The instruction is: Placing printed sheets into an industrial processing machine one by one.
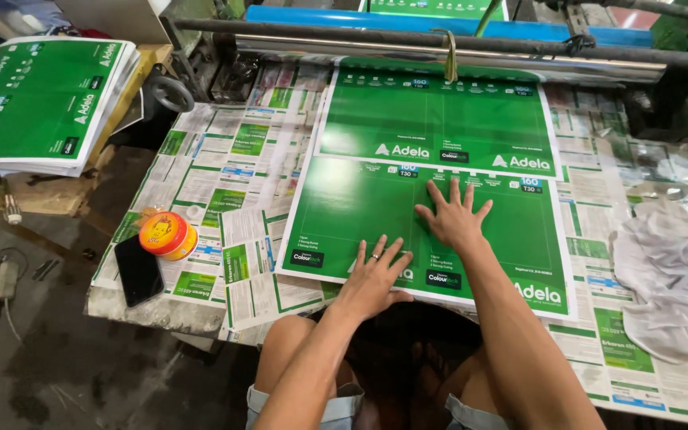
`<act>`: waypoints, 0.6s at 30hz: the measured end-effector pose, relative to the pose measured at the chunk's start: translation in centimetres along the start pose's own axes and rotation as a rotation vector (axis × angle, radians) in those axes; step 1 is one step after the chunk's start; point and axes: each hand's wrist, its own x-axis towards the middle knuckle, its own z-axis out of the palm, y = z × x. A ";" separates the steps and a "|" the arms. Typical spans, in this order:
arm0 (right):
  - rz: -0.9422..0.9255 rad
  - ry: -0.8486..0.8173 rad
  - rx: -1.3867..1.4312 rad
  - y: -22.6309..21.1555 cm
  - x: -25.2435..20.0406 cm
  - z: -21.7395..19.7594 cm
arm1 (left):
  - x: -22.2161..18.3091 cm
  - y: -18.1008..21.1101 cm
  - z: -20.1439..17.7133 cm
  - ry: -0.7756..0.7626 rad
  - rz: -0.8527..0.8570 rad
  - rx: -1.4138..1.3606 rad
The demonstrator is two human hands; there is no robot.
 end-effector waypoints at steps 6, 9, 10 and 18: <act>-0.086 -0.173 -0.033 -1.8 -3.2 -3.1 | -0.5 -0.2 0.6 0.113 0.049 -0.032; -0.157 -0.216 0.107 -3.8 -7.7 -7.5 | -0.7 0.1 1.1 0.231 0.107 -0.001; -0.163 -0.212 0.104 -4.2 -8.7 -8.5 | -0.7 0.3 1.0 0.238 0.105 0.002; -0.315 -0.348 -0.004 -3.8 -12.2 -10.6 | -0.8 0.5 0.4 0.324 0.203 0.170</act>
